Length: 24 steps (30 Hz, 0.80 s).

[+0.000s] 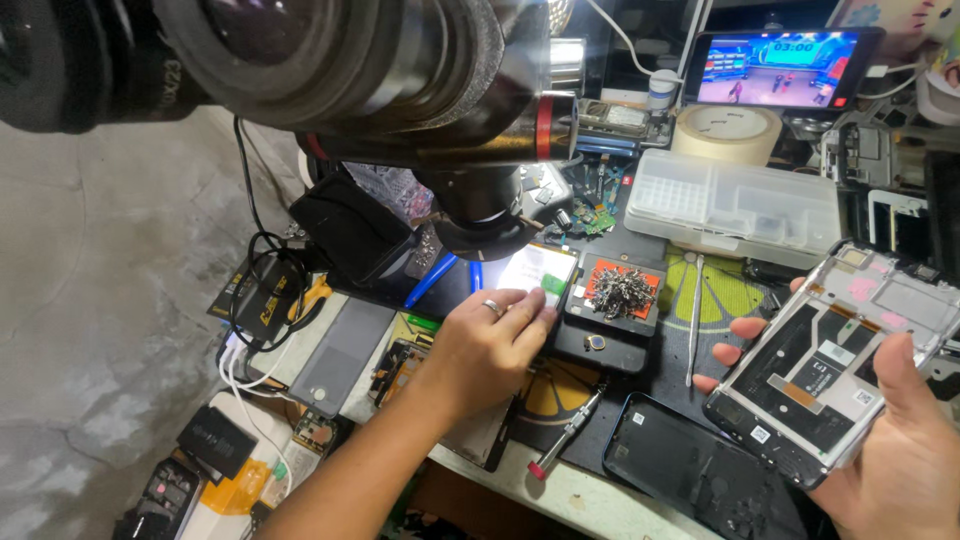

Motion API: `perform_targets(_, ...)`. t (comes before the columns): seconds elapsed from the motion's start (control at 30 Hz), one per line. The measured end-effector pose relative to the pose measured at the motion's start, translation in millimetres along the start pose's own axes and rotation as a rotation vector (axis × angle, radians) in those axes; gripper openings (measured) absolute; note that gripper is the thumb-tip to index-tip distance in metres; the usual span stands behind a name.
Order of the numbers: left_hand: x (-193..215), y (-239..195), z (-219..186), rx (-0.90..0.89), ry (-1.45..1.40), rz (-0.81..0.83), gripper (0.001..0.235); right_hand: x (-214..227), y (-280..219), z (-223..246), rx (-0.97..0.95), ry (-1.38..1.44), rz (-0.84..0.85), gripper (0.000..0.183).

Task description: The person disassembles a smartphone, removes the battery, and uses a screwdriver to unscrew components from the phone's internal frame. The person handles the battery, phone chassis, and screws while working at a cluttered electronics repair bench.

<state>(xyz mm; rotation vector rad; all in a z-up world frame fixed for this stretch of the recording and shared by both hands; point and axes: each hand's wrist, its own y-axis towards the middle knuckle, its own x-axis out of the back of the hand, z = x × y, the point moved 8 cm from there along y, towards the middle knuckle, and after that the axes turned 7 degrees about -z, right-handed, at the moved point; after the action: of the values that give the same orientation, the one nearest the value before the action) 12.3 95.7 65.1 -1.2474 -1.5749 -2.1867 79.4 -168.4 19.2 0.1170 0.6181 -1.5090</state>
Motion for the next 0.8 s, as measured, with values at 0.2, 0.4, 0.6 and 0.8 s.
perform_targets(0.2,12,12,-4,0.022,0.001,0.004,0.036,-7,-5,5,0.030,-0.047,0.003,0.085)
perform_targets(0.4,21,32,-47,0.017,-0.242,-0.053,0.020,-12,1,6,-0.030,0.214,0.047,0.104)
perform_targets(0.6,-21,89,-96,0.038,-0.617,-0.079,0.018,-2,10,9,0.006,0.324,0.165,0.110)
perform_targets(0.8,-40,114,-114,0.086,-0.692,-0.101,0.022,1,21,14,-0.011,0.450,0.236,0.103)
